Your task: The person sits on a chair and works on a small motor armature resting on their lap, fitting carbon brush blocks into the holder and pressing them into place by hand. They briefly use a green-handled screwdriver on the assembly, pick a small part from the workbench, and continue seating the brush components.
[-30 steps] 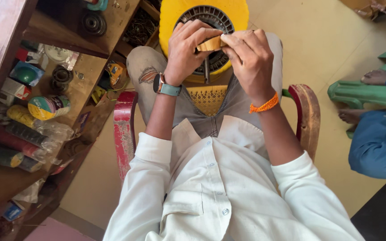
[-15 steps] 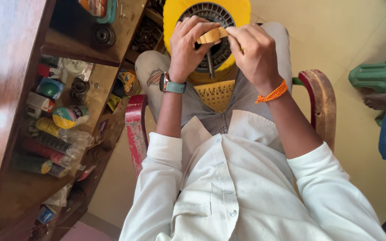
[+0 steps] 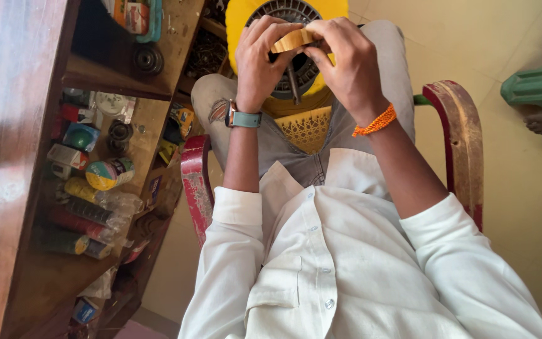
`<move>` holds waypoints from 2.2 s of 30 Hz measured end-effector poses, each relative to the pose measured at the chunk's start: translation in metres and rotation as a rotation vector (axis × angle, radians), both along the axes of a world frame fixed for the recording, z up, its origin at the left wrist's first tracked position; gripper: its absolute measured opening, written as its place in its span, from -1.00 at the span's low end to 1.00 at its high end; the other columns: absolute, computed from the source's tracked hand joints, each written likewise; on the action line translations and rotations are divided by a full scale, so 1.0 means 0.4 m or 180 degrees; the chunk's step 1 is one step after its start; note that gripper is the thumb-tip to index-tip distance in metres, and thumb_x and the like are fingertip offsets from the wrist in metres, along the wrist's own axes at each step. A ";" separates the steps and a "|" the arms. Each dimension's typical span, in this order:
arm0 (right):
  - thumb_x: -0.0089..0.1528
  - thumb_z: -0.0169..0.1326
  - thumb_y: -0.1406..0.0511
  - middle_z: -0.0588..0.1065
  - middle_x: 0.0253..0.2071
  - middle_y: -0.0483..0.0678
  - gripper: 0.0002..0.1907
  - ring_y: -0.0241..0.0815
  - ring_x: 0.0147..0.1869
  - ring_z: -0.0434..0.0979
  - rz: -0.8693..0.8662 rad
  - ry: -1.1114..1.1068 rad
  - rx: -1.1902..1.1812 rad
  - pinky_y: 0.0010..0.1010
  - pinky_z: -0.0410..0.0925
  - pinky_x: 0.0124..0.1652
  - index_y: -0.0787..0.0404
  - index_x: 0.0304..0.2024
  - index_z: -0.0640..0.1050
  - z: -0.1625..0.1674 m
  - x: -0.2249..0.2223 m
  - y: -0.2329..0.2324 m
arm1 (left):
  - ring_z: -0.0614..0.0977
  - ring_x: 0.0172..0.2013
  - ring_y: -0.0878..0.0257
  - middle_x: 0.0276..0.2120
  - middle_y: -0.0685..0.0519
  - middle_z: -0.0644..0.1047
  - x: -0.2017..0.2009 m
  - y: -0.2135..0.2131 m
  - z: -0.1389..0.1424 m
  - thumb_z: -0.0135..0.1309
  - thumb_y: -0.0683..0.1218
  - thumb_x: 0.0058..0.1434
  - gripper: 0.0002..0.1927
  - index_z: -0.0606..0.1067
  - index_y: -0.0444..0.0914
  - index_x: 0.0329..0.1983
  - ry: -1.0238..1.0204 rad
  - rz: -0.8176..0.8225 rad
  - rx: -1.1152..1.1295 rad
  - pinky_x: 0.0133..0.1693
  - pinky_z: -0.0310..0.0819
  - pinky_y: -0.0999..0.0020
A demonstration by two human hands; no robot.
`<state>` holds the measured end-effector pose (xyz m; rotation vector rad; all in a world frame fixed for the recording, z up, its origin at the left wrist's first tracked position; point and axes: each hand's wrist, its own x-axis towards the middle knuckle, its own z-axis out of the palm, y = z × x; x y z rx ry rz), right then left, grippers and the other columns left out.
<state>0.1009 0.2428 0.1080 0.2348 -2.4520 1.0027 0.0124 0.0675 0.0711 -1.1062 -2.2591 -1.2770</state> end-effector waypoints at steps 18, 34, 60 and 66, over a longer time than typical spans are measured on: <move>0.29 0.21 0.55 0.58 -0.05 0.08 -0.71 0.09 -0.01 0.63 -0.0027 0.0276 0.0504 -0.23 0.48 -0.04 0.30 0.05 0.55 -0.019 -0.003 0.003 | 0.59 -0.03 0.08 -0.10 0.08 0.59 0.001 -0.003 -0.038 0.43 -0.14 0.14 -0.65 0.60 -0.16 -0.02 -0.0032 0.0020 0.0084 0.02 0.43 0.17; 0.42 0.10 0.56 0.63 -0.19 0.03 -0.88 -0.25 -0.13 0.73 -0.0295 0.0177 -0.1905 -0.47 0.62 -0.09 0.44 -0.01 0.46 -0.160 -0.006 -0.064 | 0.62 -0.06 0.03 -0.12 -0.01 0.62 -0.018 -0.007 -0.107 0.46 -0.07 0.16 -0.61 0.59 -0.21 0.01 -0.0074 0.0151 0.0139 -0.03 0.50 0.17; 0.33 0.30 0.49 0.60 -0.14 -0.01 -0.84 -0.26 -0.08 0.63 -0.0108 0.0255 -0.1247 -0.43 0.49 -0.08 0.33 -0.07 0.60 -0.111 -0.002 -0.002 | 0.62 -0.05 0.12 -0.11 0.07 0.59 -0.003 -0.002 0.007 0.42 -0.21 0.13 -0.64 0.61 -0.22 -0.01 -0.0452 -0.0216 -0.0015 0.00 0.49 0.22; 0.33 0.28 0.48 0.59 -0.16 -0.03 -0.86 -0.26 -0.13 0.65 -0.0338 0.0330 -0.1655 -0.48 0.54 -0.13 0.30 -0.10 0.57 -0.143 -0.014 -0.041 | 0.63 -0.05 0.13 -0.10 0.06 0.60 0.003 0.003 0.016 0.43 -0.21 0.11 -0.64 0.61 -0.24 -0.02 -0.0625 -0.0136 -0.0033 0.00 0.51 0.22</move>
